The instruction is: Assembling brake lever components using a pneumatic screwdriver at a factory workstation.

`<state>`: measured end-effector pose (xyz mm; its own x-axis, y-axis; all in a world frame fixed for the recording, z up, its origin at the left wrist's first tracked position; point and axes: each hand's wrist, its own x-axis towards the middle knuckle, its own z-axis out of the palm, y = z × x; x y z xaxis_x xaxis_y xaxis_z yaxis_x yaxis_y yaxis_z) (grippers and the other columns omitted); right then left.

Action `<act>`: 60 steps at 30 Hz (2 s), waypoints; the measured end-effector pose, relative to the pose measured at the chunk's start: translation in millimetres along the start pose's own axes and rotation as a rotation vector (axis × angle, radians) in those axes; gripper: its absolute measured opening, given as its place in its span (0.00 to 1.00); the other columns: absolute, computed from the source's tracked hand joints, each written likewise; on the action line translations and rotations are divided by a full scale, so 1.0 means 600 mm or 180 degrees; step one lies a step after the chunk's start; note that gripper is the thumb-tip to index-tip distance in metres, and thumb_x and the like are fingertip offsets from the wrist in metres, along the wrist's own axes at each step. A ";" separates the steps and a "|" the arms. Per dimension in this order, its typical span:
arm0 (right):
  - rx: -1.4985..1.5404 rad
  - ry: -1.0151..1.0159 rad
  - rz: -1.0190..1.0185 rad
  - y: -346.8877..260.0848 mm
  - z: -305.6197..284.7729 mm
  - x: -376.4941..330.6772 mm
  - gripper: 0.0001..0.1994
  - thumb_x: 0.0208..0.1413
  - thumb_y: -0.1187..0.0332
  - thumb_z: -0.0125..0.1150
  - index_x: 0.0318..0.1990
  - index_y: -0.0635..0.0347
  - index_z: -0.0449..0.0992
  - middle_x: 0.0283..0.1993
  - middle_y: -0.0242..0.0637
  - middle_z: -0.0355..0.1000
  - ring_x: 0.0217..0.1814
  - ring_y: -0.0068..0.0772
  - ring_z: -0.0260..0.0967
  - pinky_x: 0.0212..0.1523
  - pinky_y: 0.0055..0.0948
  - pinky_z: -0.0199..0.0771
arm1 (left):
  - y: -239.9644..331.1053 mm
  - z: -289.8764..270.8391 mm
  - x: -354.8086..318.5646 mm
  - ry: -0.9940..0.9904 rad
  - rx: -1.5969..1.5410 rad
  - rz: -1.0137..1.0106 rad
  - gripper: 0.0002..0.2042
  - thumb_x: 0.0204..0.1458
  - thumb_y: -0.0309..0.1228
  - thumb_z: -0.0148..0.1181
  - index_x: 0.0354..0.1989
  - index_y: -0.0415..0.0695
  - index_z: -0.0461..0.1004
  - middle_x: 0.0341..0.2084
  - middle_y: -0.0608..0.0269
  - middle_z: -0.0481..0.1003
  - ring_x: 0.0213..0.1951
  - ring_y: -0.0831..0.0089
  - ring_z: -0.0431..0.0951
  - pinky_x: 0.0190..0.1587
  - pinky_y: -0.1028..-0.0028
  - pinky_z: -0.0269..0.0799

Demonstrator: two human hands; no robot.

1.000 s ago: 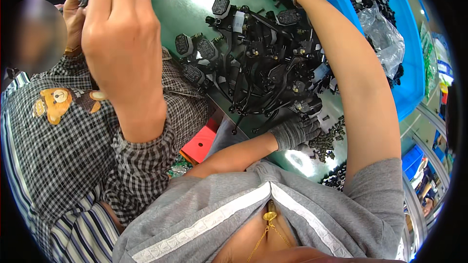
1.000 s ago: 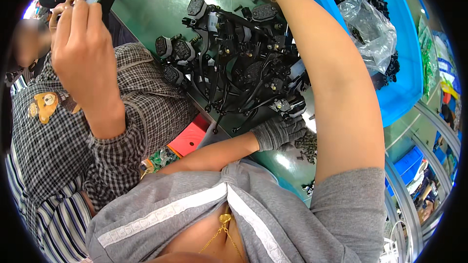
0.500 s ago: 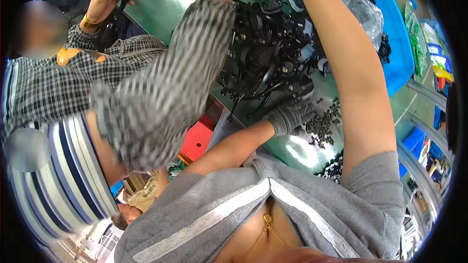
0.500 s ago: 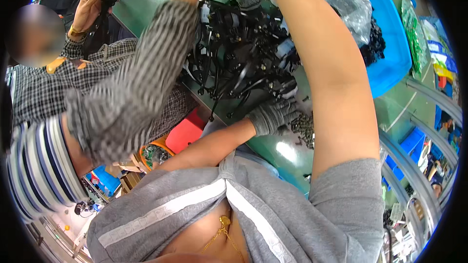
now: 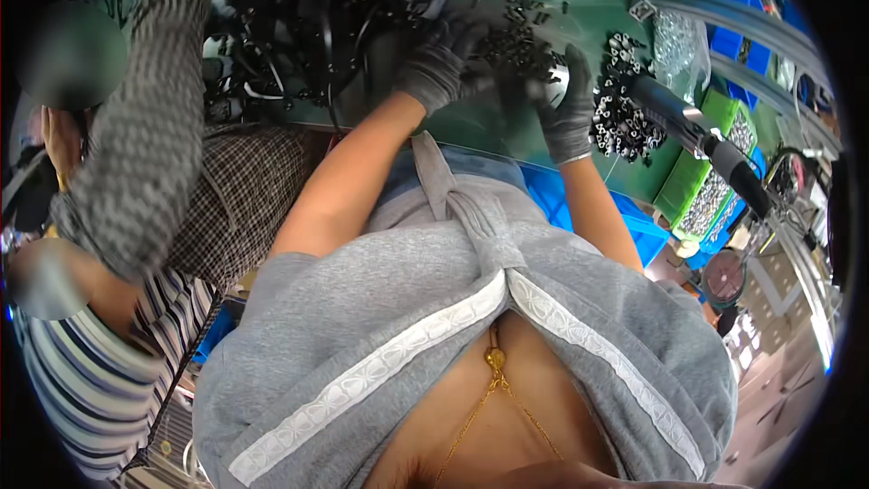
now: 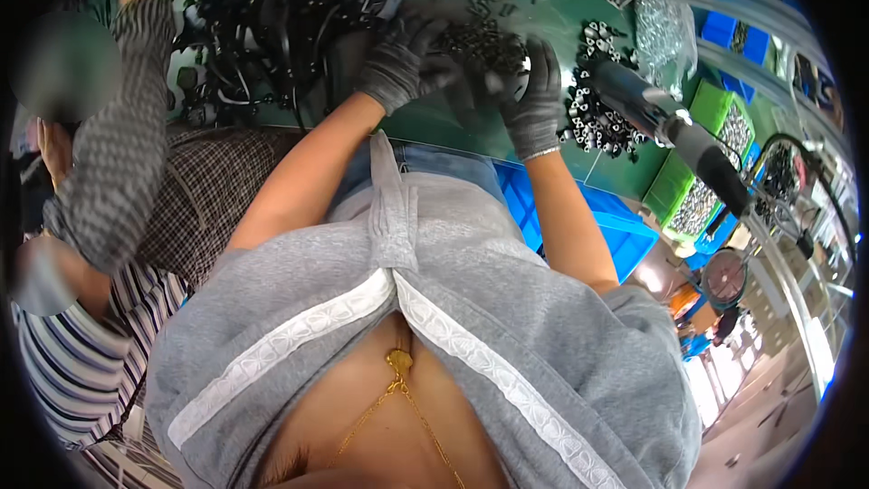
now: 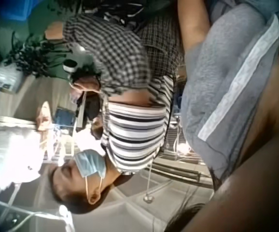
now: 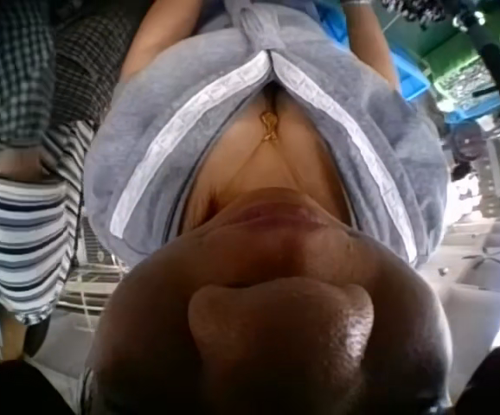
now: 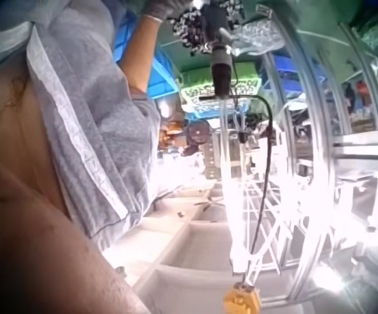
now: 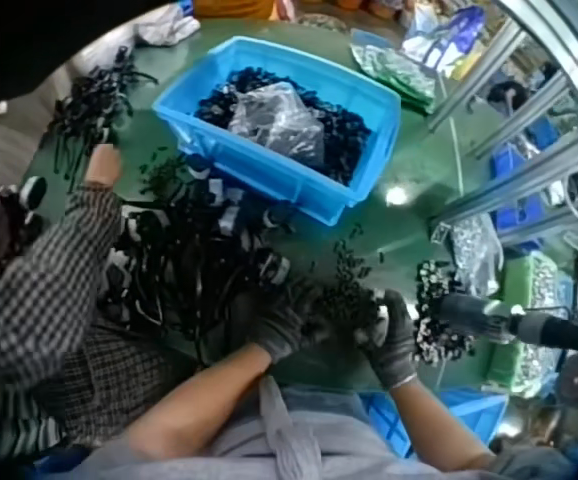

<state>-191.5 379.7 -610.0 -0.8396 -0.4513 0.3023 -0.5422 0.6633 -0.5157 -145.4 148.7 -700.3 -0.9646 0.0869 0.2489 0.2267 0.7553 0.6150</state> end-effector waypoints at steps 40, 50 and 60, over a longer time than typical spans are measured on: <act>-0.0626 -0.1721 0.0437 0.054 0.179 0.125 0.20 0.57 0.58 0.58 0.56 0.51 0.73 0.55 0.45 0.71 0.55 0.49 0.72 0.50 0.45 0.77 | 0.095 0.045 0.178 0.2687 -0.4290 -0.2648 0.07 0.60 0.31 0.59 0.44 0.44 0.76 0.38 0.64 0.77 0.41 0.73 0.76 0.47 0.72 0.73; -0.0362 -0.1761 0.0273 0.058 0.113 0.162 0.19 0.54 0.54 0.64 0.53 0.46 0.77 0.47 0.43 0.79 0.47 0.52 0.77 0.47 0.42 0.79 | 0.031 0.004 0.133 0.1337 -0.3830 -0.2221 0.17 0.56 0.40 0.64 0.52 0.47 0.76 0.47 0.63 0.77 0.49 0.67 0.74 0.54 0.65 0.69; 0.2552 -0.0557 0.1339 -0.038 0.094 0.155 0.20 0.51 0.74 0.71 0.52 0.61 0.75 0.43 0.37 0.79 0.44 0.25 0.78 0.45 0.26 0.79 | 0.024 -0.015 0.061 0.0348 -0.0362 -0.0539 0.30 0.56 0.54 0.53 0.61 0.48 0.70 0.61 0.50 0.69 0.67 0.48 0.61 0.72 0.44 0.45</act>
<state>-255.4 289.0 -615.5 -0.9103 -0.3938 -0.1276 0.0458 0.2106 -0.9765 -176.3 157.2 -675.5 -0.9713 -0.1105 0.2106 0.0824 0.6745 0.7337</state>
